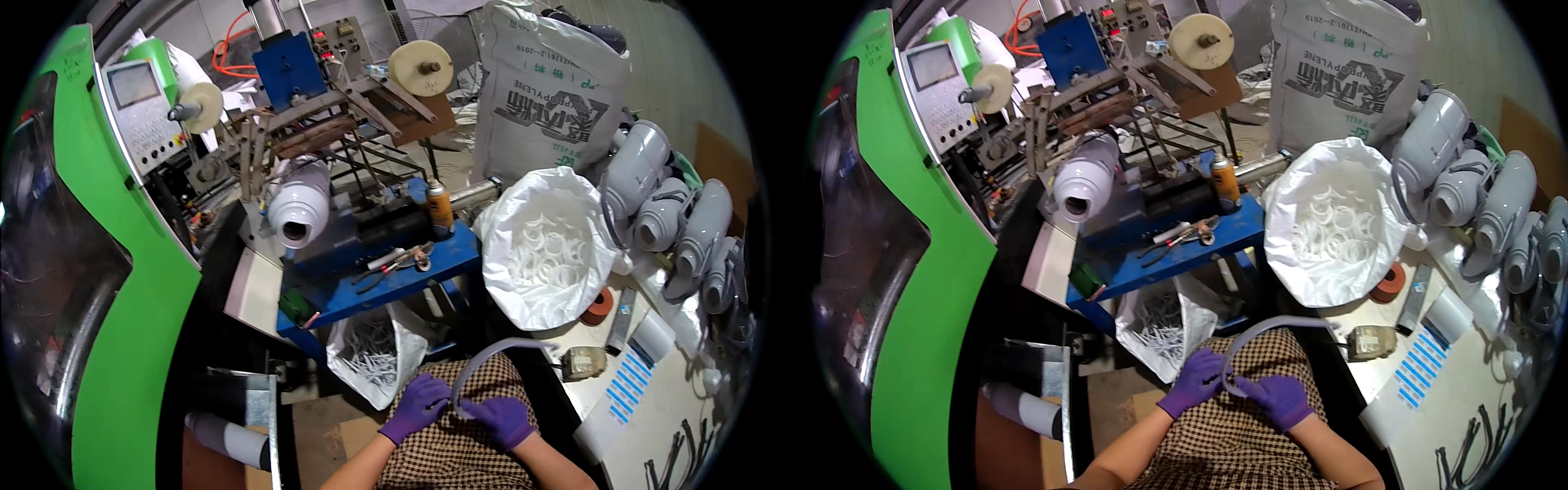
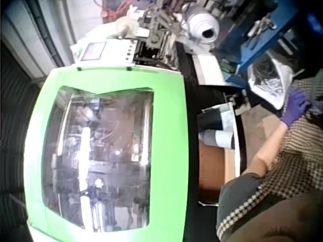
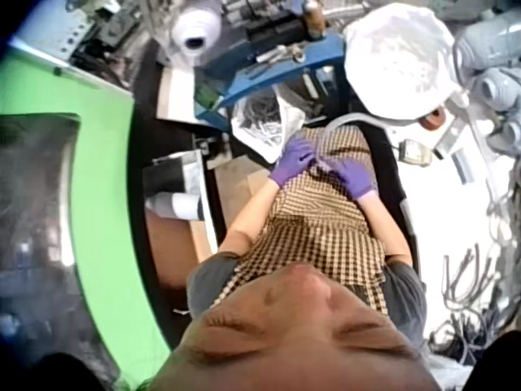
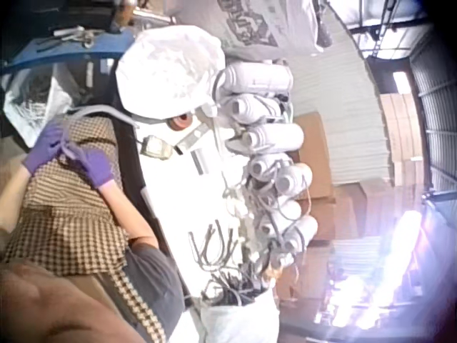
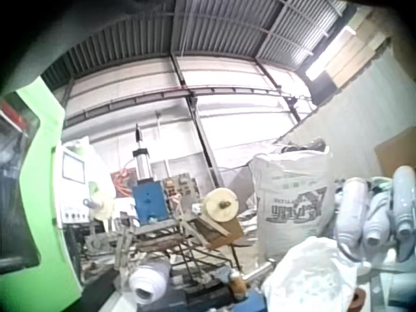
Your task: The person repeatedly inserts a white plastic liner into a white cylindrical container, then attaches a grey handle to the top. The person places the assembled unit on a nearby table and repeats the process with additional containers and liners.
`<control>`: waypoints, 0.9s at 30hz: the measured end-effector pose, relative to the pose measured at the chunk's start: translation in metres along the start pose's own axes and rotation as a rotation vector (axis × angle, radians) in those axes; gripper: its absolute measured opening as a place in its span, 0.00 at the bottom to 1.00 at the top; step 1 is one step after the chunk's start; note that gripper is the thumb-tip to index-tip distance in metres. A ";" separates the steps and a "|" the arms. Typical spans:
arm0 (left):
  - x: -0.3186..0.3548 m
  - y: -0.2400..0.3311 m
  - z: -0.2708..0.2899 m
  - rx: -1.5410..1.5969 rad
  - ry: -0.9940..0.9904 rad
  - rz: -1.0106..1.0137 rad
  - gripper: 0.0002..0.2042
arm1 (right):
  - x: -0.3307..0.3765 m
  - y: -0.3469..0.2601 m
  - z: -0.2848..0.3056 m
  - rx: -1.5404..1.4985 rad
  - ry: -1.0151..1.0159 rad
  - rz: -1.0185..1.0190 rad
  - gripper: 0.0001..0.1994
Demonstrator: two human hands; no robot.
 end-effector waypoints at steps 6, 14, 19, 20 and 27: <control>0.029 -0.021 0.034 0.172 0.174 0.215 0.15 | -0.008 0.005 -0.038 -0.041 -0.096 -0.114 0.22; -0.158 -0.111 0.224 0.562 0.803 0.420 0.37 | -0.010 0.013 -0.036 -0.075 -0.126 -0.151 0.21; -0.227 -0.156 0.237 1.037 1.190 0.825 0.32 | -0.012 0.011 -0.039 -0.126 -0.026 -0.118 0.21; -0.230 -0.156 0.235 1.076 1.209 0.811 0.30 | -0.012 0.008 -0.036 -0.137 -0.013 -0.109 0.22; -0.140 -0.007 0.136 1.289 1.251 0.576 0.38 | -0.001 0.026 -0.006 -0.190 0.148 -0.139 0.20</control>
Point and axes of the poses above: each hand's wrist, its own x-axis away from the middle knuckle, its own z-axis out of the back of the hand, y = z × x, the point moved 9 cm from there along -x, towards the middle knuckle, and after that the axes turned 8 degrees about -z, right-handed, at the moved point
